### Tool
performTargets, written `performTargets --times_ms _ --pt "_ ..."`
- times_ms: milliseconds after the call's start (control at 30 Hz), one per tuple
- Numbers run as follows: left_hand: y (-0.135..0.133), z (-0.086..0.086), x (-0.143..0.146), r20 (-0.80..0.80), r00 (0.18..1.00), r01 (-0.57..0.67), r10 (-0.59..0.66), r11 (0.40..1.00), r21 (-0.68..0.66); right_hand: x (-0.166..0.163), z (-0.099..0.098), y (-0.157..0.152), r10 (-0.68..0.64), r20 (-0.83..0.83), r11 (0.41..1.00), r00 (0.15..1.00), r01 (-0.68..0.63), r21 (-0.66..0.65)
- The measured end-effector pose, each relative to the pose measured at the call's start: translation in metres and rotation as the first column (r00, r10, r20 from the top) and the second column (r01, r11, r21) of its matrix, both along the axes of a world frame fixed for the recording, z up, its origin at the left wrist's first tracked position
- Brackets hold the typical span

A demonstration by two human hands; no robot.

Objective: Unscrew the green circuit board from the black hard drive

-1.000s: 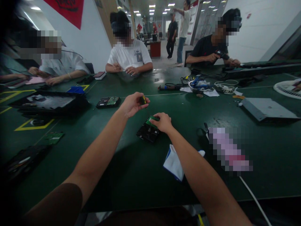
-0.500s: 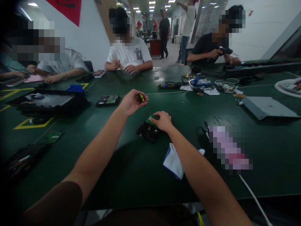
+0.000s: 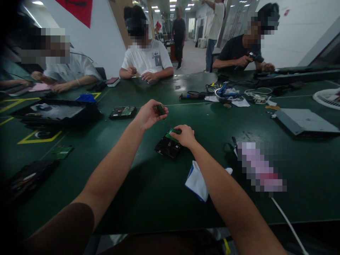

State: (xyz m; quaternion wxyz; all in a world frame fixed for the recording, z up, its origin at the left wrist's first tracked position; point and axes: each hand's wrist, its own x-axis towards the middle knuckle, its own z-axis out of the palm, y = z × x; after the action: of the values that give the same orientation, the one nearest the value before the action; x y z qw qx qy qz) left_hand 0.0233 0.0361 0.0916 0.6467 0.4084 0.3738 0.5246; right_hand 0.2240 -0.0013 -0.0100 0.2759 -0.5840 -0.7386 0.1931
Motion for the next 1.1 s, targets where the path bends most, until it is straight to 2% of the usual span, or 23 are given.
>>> performTargets --times_ms 233,467,867,1100 --pt "0.0 0.0017 -0.003 -0.105 0.994 0.003 0.0 1.0 0.03 0.0001 -0.001 -0.0002 -0.002 -0.003 1.0 1.0 0.002 0.001" --pt "-0.0045 0.0055 -0.0024 -0.059 0.998 -0.01 0.014 0.998 0.06 -0.0001 -0.0013 0.0006 -0.002 0.003 1.0 1.0 0.002 0.0" --pt "-0.0044 0.0052 -0.0018 -0.129 0.992 0.007 0.004 0.996 0.09 -0.0004 0.0031 -0.0027 0.002 -0.006 1.0 1.0 -0.002 -0.016" --pt "-0.0074 0.0075 0.0021 -0.07 0.997 -0.012 0.013 1.0 0.024 -0.0011 -0.0001 -0.0017 -0.01 -0.007 1.0 1.0 0.01 0.005"
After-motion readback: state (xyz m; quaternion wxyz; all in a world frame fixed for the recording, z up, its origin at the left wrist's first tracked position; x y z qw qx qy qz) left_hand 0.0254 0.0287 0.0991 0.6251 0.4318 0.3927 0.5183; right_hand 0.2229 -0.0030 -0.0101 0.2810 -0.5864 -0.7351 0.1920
